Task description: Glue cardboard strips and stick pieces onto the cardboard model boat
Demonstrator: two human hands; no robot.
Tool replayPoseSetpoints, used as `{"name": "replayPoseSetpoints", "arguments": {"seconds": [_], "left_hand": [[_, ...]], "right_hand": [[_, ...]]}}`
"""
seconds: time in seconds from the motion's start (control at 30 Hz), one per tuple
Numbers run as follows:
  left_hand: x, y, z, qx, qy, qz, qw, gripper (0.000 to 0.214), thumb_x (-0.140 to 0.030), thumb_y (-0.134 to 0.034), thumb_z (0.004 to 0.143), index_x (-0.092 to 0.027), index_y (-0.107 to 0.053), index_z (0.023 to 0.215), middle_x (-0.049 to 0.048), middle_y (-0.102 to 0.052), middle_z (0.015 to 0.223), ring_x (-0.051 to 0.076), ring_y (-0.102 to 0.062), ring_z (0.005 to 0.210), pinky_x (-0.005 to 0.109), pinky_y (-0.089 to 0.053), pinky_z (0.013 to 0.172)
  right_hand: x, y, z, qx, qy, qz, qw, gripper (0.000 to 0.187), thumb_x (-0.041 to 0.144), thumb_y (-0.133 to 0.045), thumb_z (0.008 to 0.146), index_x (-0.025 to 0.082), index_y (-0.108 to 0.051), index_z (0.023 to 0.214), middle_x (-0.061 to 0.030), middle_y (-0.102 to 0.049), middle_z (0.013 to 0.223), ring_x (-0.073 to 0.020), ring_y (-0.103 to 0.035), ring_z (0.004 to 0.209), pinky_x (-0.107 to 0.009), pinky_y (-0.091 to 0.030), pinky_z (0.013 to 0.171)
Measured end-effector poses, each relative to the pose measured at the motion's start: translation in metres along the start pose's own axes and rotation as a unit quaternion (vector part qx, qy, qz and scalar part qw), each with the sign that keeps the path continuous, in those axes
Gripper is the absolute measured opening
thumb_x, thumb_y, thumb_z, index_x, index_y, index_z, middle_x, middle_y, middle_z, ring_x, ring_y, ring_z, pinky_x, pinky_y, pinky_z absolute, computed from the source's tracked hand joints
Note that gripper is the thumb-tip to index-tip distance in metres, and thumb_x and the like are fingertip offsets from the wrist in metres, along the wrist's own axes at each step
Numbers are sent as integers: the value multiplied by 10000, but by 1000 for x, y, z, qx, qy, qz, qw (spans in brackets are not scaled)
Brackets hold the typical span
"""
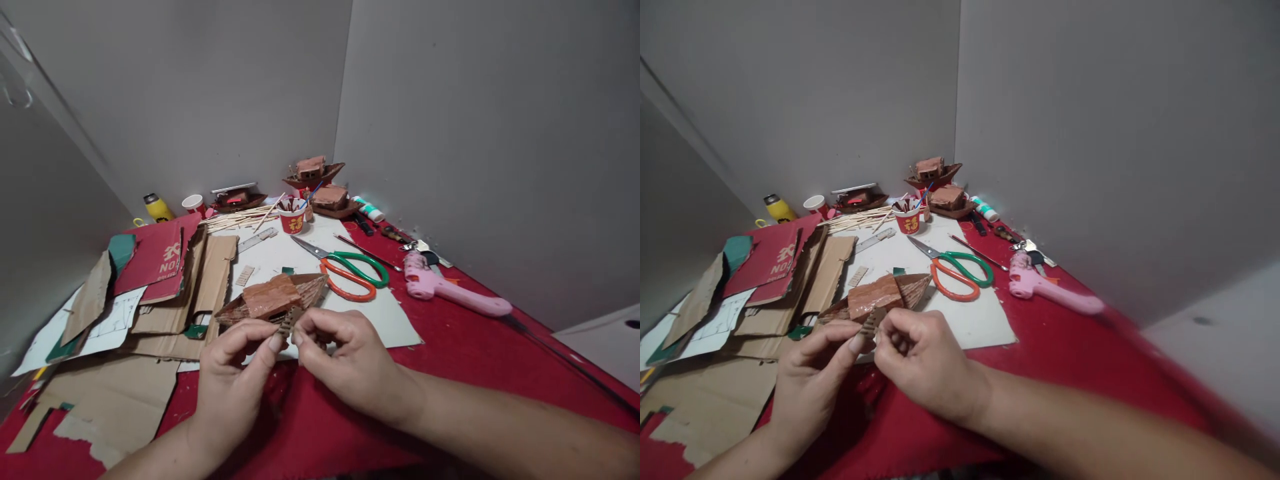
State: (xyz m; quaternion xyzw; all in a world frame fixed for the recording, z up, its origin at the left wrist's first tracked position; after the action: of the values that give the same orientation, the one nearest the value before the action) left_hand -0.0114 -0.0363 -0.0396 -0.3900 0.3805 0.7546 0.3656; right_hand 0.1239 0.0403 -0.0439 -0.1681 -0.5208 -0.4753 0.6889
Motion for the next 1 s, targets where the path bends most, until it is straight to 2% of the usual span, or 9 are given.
{"name": "replayPoseSetpoints", "arguments": {"seconds": [0.13, 0.27, 0.37, 0.47, 0.53, 0.63, 0.7, 0.83, 1.0], "left_hand": [[2, 2, 5, 6, 108, -64, 992, 72, -231, -691, 816, -191, -738, 779, -7, -724, 708, 117, -649, 660, 185, -528, 642], [6, 5, 8, -10, 167, -116, 979, 92, -262, -709, 808, -180, -726, 770, -18, -714, 646, 98, -642, 617, 166, -517, 628], [11, 5, 9, -15, 198, -164, 966, 92, -270, -712, 813, -179, -708, 800, -21, -714, 643, 92, -649, 617, 166, -515, 642], [16, 4, 8, -8, 222, -216, 951, 94, -266, -712, 816, -179, -690, 844, -29, -697, 643, 92, -645, 606, 180, -516, 641], [19, 3, 8, 1, 237, -239, 942, 117, -265, -717, 812, -178, -691, 886, -30, -688, 662, 89, -631, 586, 190, -517, 626], [20, 2, 9, 20, 244, -243, 939, 150, -269, -718, 809, -166, -707, 917, -20, -679, 684, 79, -603, 562, 186, -505, 596], [20, 2, 9, 31, 235, -228, 944, 155, -274, -720, 806, -158, -721, 910, -17, -666, 661, 79, -590, 558, 180, -494, 585], [18, 1, 8, 41, 229, -221, 947, 218, -309, -715, 809, -165, -721, 973, -5, -669, 701, 83, -590, 576, 191, -498, 595], [13, -3, 8, 78, 215, -243, 943, 402, -275, -753, 779, -197, -643, 1158, -16, -672, 695, 93, -607, 592, 200, -512, 606]], "right_hand": [[0, 3, 2, -11, -1, -10, 1000, 169, 161, -509, 760, 193, -508, 594, 47, -460, 504, -80, -405, 456, -193, -328, 436], [4, 11, 3, -31, 19, -1, 999, 185, 158, -506, 786, 199, -510, 606, 38, -491, 515, -90, -438, 463, -202, -348, 444], [11, 14, -1, 15, 88, 6, 996, 255, 155, -474, 828, 215, -468, 580, 43, -461, 477, -90, -412, 424, -221, -339, 440], [12, 13, -6, 72, 140, 2, 988, 169, 135, -493, 798, 221, -505, 653, 41, -474, 494, -101, -425, 430, -234, -362, 454], [8, 15, -5, 45, 106, 23, 993, 80, 145, -515, 796, 216, -550, 794, 26, -532, 570, -113, -483, 482, -231, -403, 479], [0, 18, 2, -22, 4, 91, 996, 90, 227, -555, 833, 197, -564, 918, 20, -560, 632, -112, -523, 533, -218, -428, 494], [-5, 15, 7, -1, -73, 139, 988, 144, 306, -610, 823, 180, -583, 887, 30, -557, 618, -95, -509, 505, -205, -417, 467], [-11, 5, 13, 98, -205, 227, 947, 311, 443, -678, 784, 163, -555, 722, 15, -624, 612, -66, -522, 426, -173, -397, 404], [-13, 2, 12, 86, -236, 308, 918, 385, 499, -723, 744, 148, -575, 681, 16, -645, 560, -58, -528, 382, -159, -408, 391]]}}
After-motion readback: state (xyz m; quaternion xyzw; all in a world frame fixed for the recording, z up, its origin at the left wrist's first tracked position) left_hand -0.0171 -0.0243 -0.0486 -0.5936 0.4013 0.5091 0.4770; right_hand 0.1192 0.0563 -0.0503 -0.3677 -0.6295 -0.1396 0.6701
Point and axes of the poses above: each hand's wrist, its own z-axis towards the middle knuckle, its own y-axis out of the back of the hand, x = y × z, the point moved 3 cm from there along z, towards the middle knuckle
